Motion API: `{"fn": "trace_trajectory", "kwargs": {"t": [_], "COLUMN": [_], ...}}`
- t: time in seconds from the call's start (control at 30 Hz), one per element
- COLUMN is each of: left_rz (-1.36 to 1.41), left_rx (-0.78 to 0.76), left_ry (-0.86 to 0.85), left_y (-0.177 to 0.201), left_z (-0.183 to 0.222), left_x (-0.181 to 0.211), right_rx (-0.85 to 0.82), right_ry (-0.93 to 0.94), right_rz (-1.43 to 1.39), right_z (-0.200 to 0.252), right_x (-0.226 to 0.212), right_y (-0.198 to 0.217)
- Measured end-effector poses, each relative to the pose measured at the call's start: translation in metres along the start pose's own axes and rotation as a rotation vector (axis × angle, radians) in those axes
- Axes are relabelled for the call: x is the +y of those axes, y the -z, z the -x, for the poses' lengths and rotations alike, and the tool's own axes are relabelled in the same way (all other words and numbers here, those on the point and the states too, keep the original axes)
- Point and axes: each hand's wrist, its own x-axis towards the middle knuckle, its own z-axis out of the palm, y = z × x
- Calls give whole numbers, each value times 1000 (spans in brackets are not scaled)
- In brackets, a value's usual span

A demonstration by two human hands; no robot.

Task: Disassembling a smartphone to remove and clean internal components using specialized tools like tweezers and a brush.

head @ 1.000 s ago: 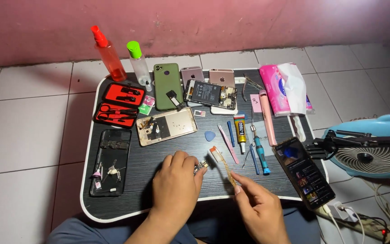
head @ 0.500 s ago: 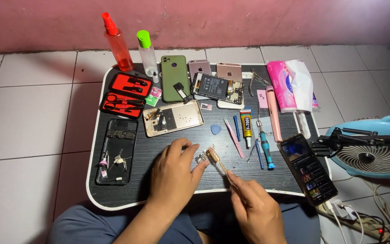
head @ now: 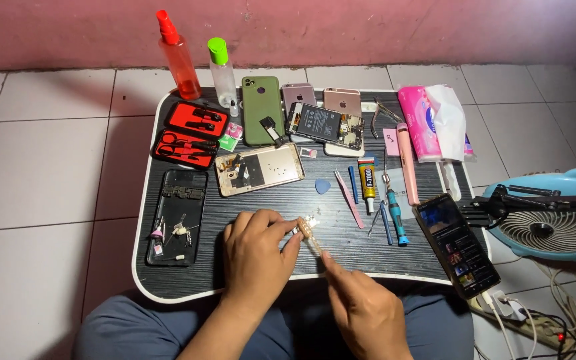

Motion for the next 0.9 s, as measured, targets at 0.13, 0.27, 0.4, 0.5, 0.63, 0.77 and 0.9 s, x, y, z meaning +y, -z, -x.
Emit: {"fn": "trace_trajectory", "kwargs": {"t": [0.13,0.27,0.4,0.5,0.63,0.77,0.9], "left_rz": [1,-5,5,-7,-7,-7,-7], "left_rx": [-24,-20,-27,-18,-38,-12,-17], "left_ry": [24,26,18,23,38,20,26], "left_y": [0,-1,1,-2,-2,-2,0], "left_z": [1,-2,-1,0,-1,1,-1], "left_x": [0,-2,-1,-2,-3,-2,-1], "right_rx": [67,109,62,16,47,74,94], "right_ry": [-97,1,13,-196,-29,-71,-99], "right_rz": [153,73,27,71,70,105,87], "right_z": [-4,-6,5,-11,-4,-3,-10], "right_x": [3,1,4,-3,-2,0,3], "right_y": [3,1,-7,6,-3,-2,1]}}
